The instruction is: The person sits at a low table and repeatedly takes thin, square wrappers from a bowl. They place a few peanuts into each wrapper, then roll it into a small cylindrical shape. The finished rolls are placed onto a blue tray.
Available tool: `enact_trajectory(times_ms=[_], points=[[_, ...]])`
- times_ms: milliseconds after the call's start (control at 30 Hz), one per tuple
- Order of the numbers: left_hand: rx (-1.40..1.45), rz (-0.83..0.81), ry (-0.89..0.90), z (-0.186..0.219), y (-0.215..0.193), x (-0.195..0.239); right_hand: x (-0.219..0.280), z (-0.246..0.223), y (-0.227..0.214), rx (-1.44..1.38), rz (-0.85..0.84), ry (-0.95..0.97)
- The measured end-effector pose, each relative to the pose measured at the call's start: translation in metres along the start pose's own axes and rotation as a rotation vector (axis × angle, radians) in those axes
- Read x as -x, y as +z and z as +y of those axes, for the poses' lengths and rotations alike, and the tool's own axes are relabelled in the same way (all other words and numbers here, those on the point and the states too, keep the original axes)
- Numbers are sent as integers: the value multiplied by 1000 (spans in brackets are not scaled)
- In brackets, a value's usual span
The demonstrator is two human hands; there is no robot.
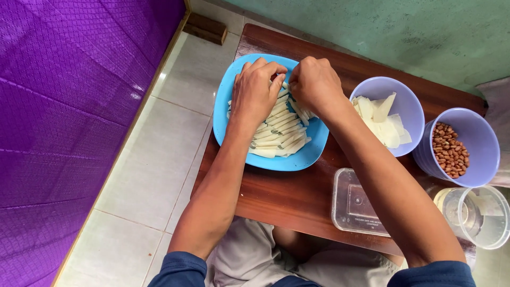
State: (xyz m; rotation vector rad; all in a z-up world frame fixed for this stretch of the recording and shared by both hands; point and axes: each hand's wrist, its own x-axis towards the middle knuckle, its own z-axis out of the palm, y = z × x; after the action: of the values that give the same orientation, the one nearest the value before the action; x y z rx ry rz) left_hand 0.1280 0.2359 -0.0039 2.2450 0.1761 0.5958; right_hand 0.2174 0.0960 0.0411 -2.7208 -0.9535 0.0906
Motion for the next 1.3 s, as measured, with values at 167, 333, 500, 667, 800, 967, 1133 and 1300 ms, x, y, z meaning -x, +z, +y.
enact_trajectory(times_ms=[167, 333, 500, 667, 800, 967, 1133, 1300], points=[[8, 17, 15, 1, -1, 0, 2, -6, -8, -114, -30, 11], [-2, 21, 21, 2, 1, 1, 4, -5, -9, -157, -42, 14], [8, 28, 36, 3, 1, 2, 8, -8, -14, -174, -32, 0], [6, 43, 50, 7, -1, 2, 8, 2, -11, -172, -33, 10], [-9, 47, 60, 11, -3, 3, 13, 4, -19, -166, -2, -16], [46, 178, 198, 42, -23, 9, 63, 14, -83, -213, 153, -56], [117, 142, 286, 65, -27, 12, 126, 56, -125, -191, 192, 145], [183, 23, 480, 90, 1, 10, 150, 90, -106, -148, -59, 6]])
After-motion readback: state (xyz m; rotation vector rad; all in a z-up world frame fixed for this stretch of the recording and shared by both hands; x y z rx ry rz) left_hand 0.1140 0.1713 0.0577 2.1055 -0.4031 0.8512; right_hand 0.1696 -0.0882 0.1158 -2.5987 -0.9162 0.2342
